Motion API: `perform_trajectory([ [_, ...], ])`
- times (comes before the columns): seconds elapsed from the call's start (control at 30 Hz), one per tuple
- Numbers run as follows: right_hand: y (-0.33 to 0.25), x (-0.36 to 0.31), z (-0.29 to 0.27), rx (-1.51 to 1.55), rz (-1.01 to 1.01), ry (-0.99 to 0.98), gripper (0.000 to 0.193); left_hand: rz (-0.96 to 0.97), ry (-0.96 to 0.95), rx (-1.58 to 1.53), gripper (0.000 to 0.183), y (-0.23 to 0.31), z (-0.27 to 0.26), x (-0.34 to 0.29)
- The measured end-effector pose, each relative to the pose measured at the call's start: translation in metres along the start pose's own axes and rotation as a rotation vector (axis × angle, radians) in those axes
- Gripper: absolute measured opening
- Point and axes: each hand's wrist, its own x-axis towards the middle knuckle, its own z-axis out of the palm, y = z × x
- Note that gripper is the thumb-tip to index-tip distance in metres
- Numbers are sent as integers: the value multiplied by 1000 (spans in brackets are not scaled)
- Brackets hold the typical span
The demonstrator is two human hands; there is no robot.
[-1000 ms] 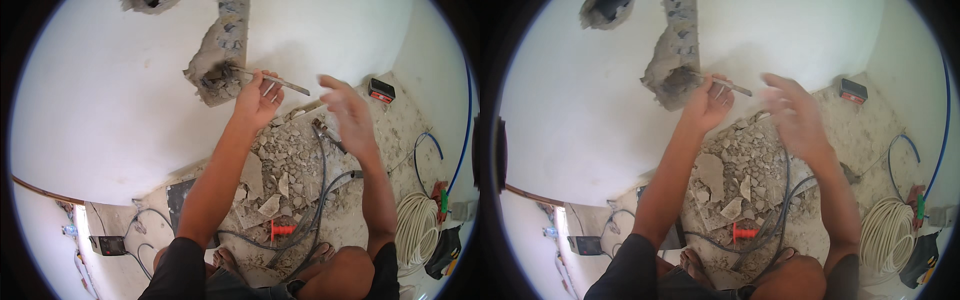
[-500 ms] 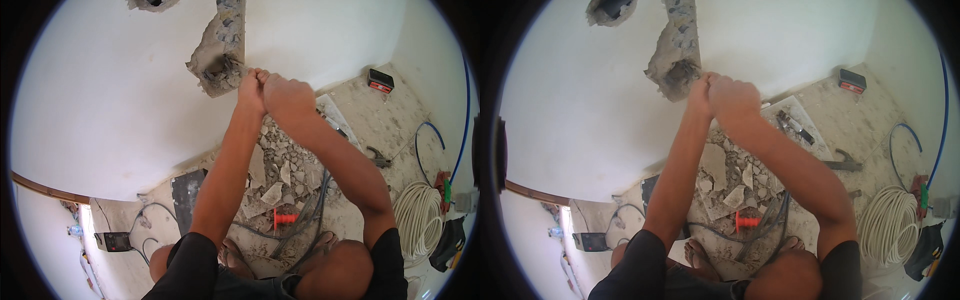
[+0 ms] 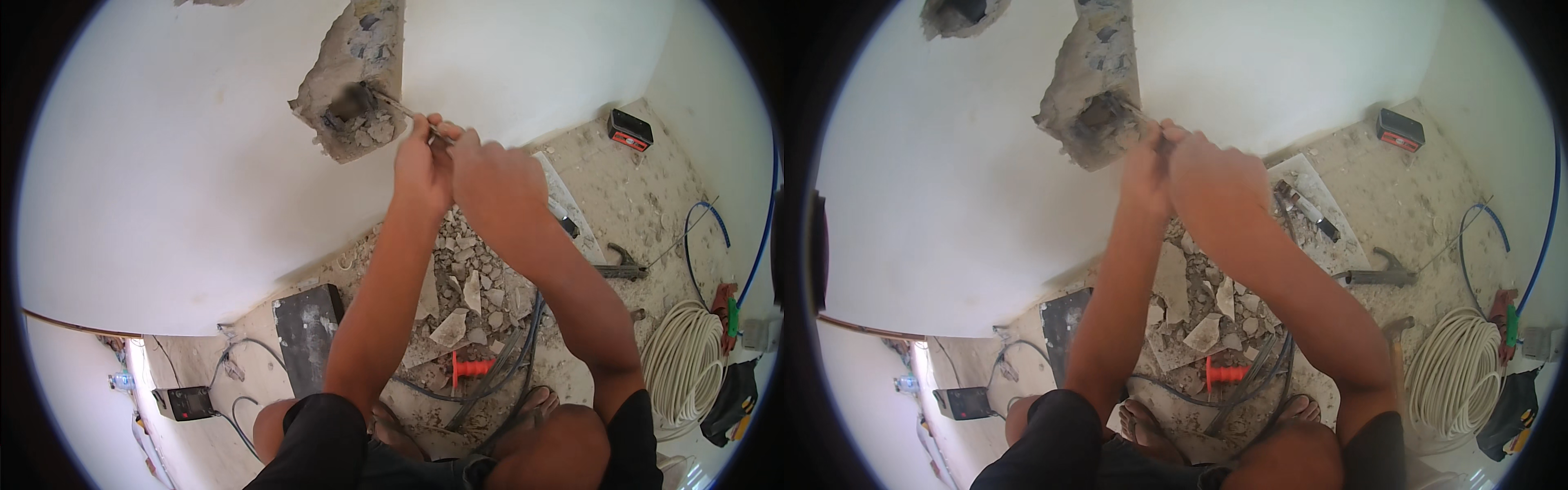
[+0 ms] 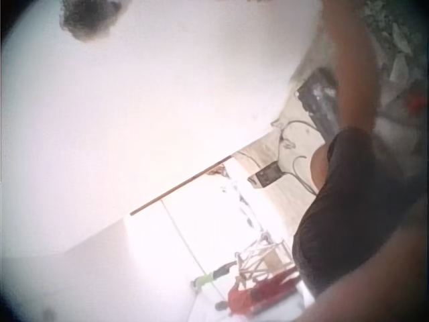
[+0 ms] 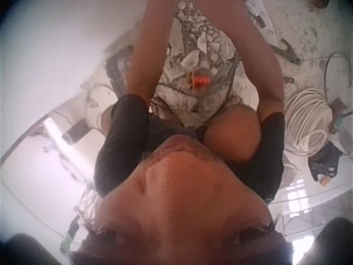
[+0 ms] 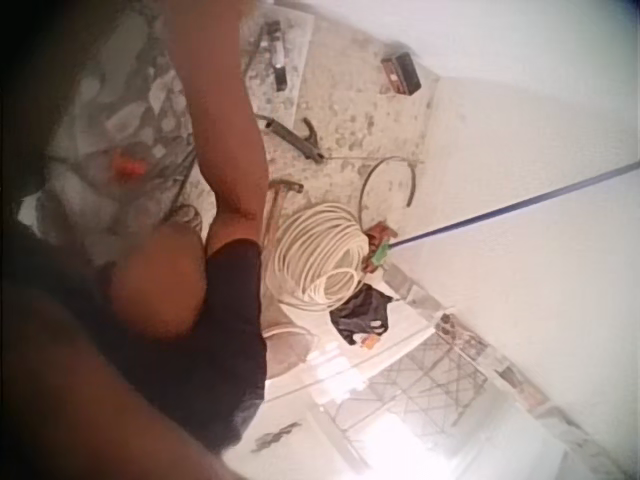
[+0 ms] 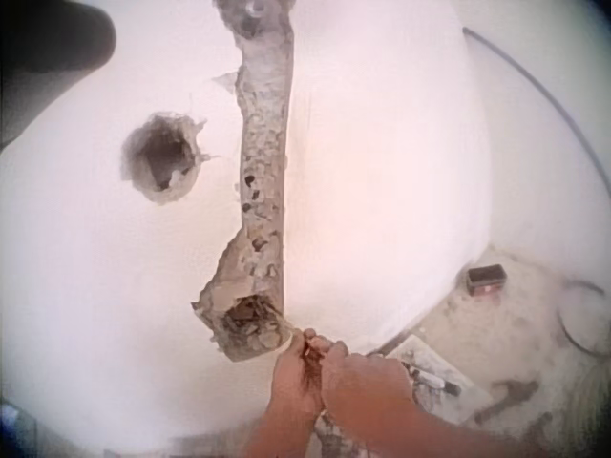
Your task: The person welds a metal rod into a hole in a wall using a welding torch and a grounding clamp. They adjust the welding machine settings and reposition cables during the process.
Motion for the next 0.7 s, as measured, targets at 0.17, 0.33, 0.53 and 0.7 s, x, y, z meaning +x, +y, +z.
perform_trajectory([
  [0.17, 4, -4, 15, 63, 55, -2, 9, -57, -37, 205, 25, 12, -7, -12],
  [0.33, -3, -3, 8, -94, 28, 112, 16, -72, -147, 169, 25, 16, -7, -7],
  [0.53, 5, -8, 17, -33, 8, 112, 16, -21, -112, 230, 23, 6, -10, -17],
  [0.7, 2, 39, -36, -243, -284, 292, 11, -24, -194, 128, 25, 27, 21, 3],
])
